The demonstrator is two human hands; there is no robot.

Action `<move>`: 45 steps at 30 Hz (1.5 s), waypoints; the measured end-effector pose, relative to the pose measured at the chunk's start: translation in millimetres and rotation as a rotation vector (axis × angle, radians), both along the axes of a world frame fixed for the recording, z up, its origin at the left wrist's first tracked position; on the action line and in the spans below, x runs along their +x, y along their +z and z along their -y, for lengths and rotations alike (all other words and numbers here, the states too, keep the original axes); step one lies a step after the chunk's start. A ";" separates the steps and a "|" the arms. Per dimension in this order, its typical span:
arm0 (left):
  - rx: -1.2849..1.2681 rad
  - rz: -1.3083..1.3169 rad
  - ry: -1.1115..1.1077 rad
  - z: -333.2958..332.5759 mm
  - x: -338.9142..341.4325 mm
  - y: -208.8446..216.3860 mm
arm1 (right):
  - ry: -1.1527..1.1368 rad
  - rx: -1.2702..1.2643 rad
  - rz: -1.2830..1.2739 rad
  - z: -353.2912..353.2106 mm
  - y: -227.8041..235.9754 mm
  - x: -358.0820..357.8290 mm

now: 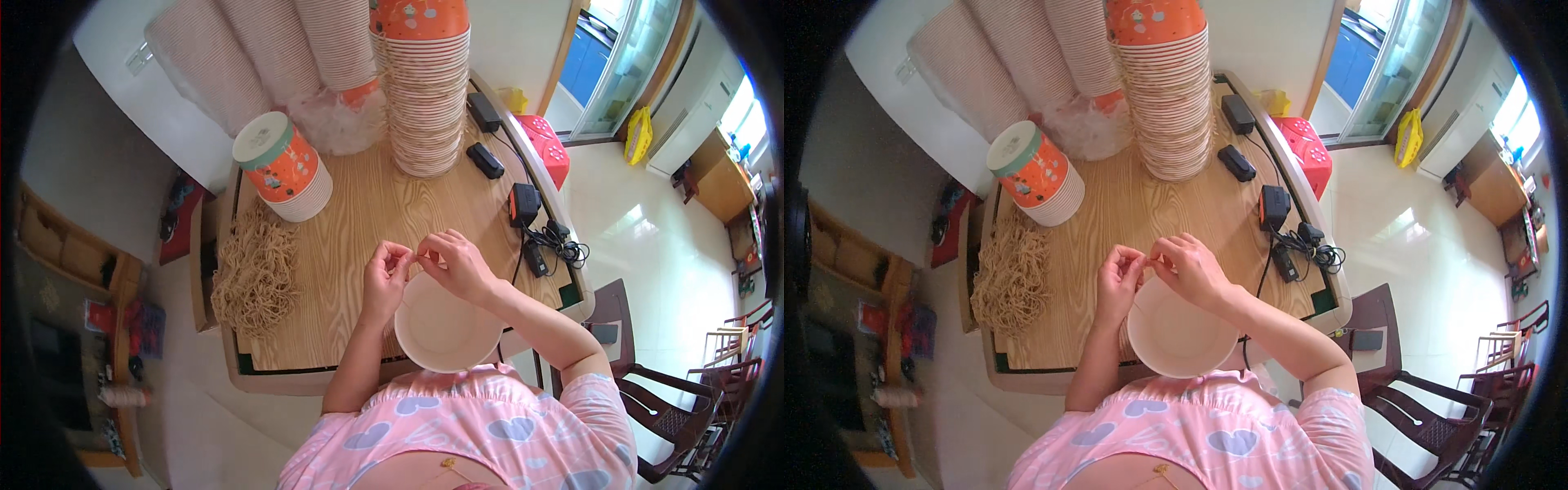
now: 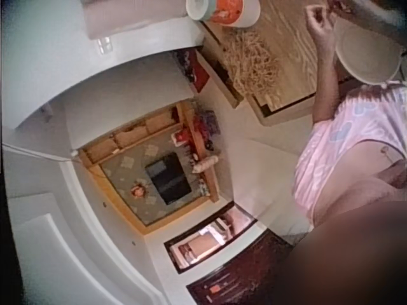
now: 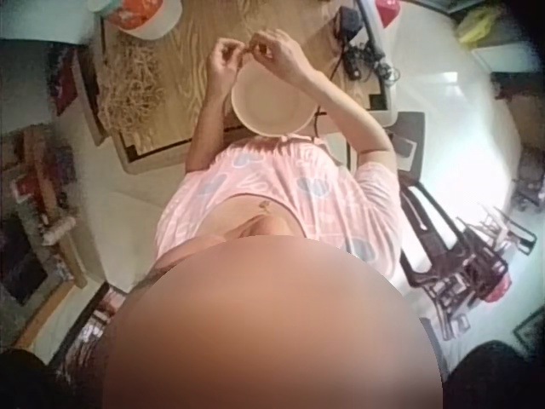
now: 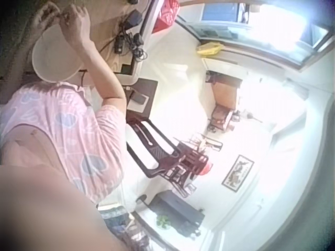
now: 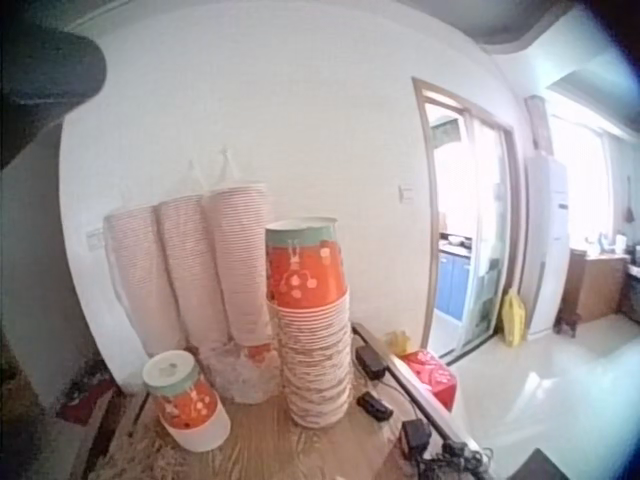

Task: Threading a piece of string through pre-punched holes in paper cups and stacking them.

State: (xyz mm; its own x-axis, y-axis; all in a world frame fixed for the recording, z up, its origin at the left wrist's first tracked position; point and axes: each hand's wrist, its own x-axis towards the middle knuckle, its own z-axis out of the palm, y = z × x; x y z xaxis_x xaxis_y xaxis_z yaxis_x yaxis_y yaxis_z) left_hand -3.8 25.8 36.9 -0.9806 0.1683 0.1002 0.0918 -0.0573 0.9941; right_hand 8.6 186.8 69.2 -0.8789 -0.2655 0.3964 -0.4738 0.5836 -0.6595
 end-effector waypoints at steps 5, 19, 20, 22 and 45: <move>-0.093 -0.033 -0.032 4.3 -1.4 -7.4 | -0.029 0.044 -0.012 0.6 -9.9 -3.5; 0.130 0.162 -0.015 7.8 3.5 3.0 | 0.010 -0.051 0.130 -8.9 -2.2 -3.3; 0.128 0.163 -0.015 8.4 3.5 4.3 | 0.025 -0.108 0.242 -9.9 -1.2 -2.5; 0.151 0.192 -0.055 8.7 1.3 7.1 | 0.031 -0.121 0.271 -10.7 0.9 -2.1; -0.320 -0.183 -0.076 -9.1 2.3 40.7 | -0.165 -0.471 0.345 -19.7 -11.1 23.0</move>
